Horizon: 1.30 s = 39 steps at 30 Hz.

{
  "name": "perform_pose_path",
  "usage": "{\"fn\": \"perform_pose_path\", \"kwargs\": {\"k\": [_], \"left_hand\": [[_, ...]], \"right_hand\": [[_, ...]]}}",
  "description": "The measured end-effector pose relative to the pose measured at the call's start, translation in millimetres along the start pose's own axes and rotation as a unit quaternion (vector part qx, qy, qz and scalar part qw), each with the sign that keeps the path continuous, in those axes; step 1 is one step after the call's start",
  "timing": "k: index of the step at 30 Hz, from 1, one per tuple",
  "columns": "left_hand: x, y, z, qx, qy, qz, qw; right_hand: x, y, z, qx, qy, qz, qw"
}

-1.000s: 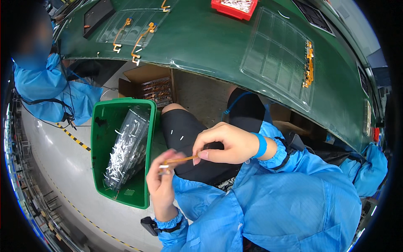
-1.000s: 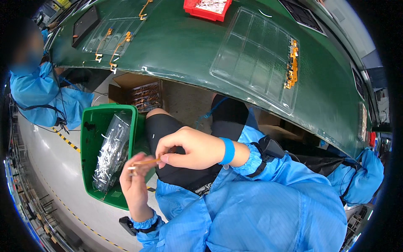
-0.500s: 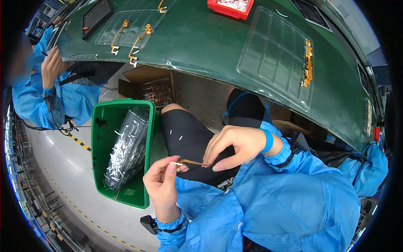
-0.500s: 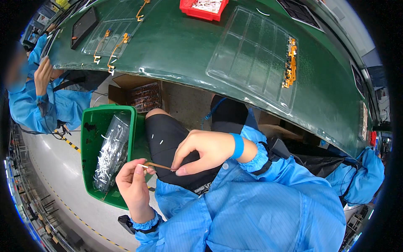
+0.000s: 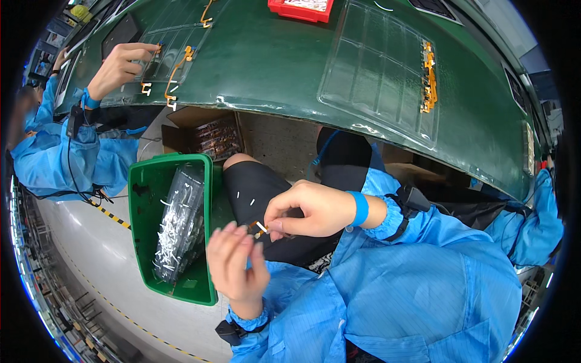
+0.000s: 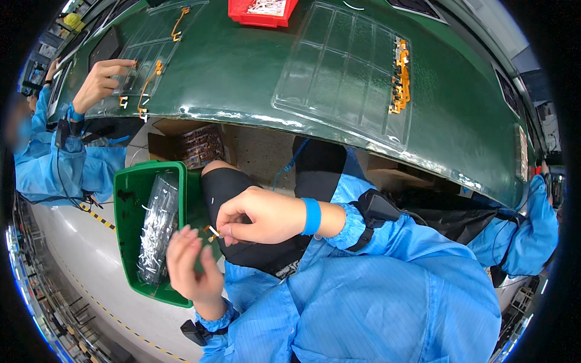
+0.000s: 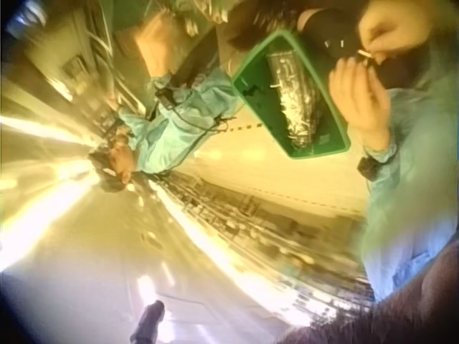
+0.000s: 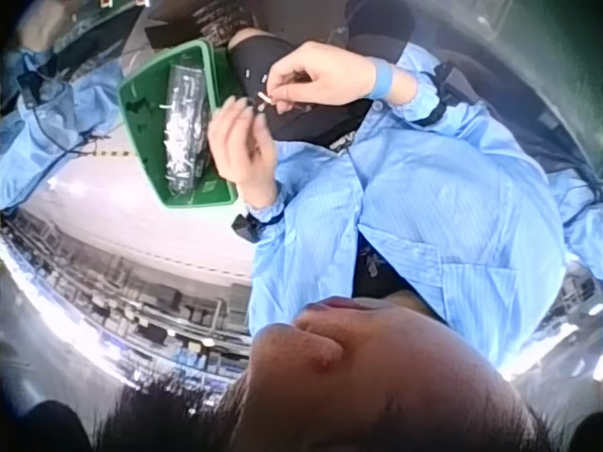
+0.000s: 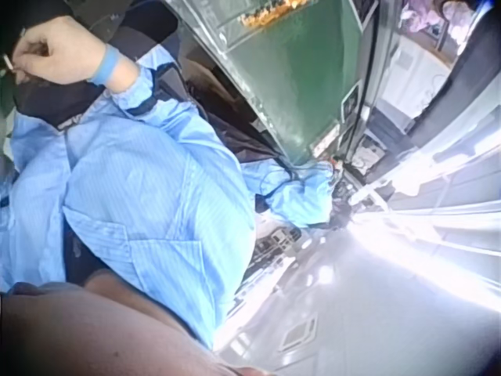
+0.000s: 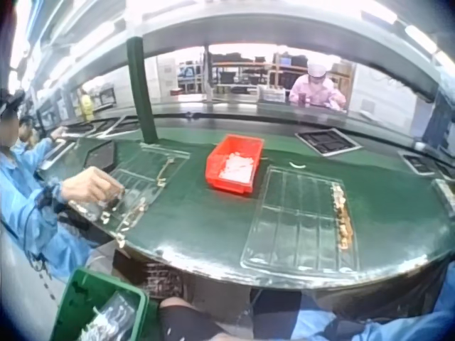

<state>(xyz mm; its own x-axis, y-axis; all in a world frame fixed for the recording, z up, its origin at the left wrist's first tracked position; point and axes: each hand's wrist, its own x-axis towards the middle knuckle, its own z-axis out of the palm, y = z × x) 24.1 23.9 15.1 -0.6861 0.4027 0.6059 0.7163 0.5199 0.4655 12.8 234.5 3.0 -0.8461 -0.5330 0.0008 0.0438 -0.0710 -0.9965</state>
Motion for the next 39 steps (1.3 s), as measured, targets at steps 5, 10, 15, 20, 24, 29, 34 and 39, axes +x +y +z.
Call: {"fn": "perform_pose_path", "kwargs": {"k": [5, 10, 15, 20, 24, 29, 34, 39], "left_hand": [[0, 8, 12, 0.057, -0.042, -0.002, 0.997], [0, 7, 11, 0.041, -0.045, -0.01, 0.998], [-9, -8, 3, 0.015, 0.015, -0.082, 0.996], [-42, -77, -39, 0.455, -0.011, -0.245, 0.856], [-26, -50, -44, 0.221, 0.029, -0.342, 0.913], [26, -2, -11, -0.318, -0.108, -0.408, 0.849], [28, -10, -7, -0.328, -0.251, -0.42, 0.808], [74, -18, -9, -0.338, -0.281, -0.403, 0.802]], "right_hand": [[2, -1, 0, -0.063, -0.002, -0.045, 0.997], [1, -2, -1, -0.1, -0.012, -0.089, 0.991], [1, 2, 4, -0.107, 0.005, -0.111, 0.988], [1, 0, -4, -0.063, 0.023, -0.058, 0.996], [6, -3, -2, -0.048, -0.021, -0.063, 0.997], [7, 3, -5, -0.041, -0.062, -0.038, 0.996], [-3, 3, -5, -0.061, -0.014, -0.002, 0.998], [-10, 2, -9, -0.007, 0.129, 0.017, 0.991]]}}
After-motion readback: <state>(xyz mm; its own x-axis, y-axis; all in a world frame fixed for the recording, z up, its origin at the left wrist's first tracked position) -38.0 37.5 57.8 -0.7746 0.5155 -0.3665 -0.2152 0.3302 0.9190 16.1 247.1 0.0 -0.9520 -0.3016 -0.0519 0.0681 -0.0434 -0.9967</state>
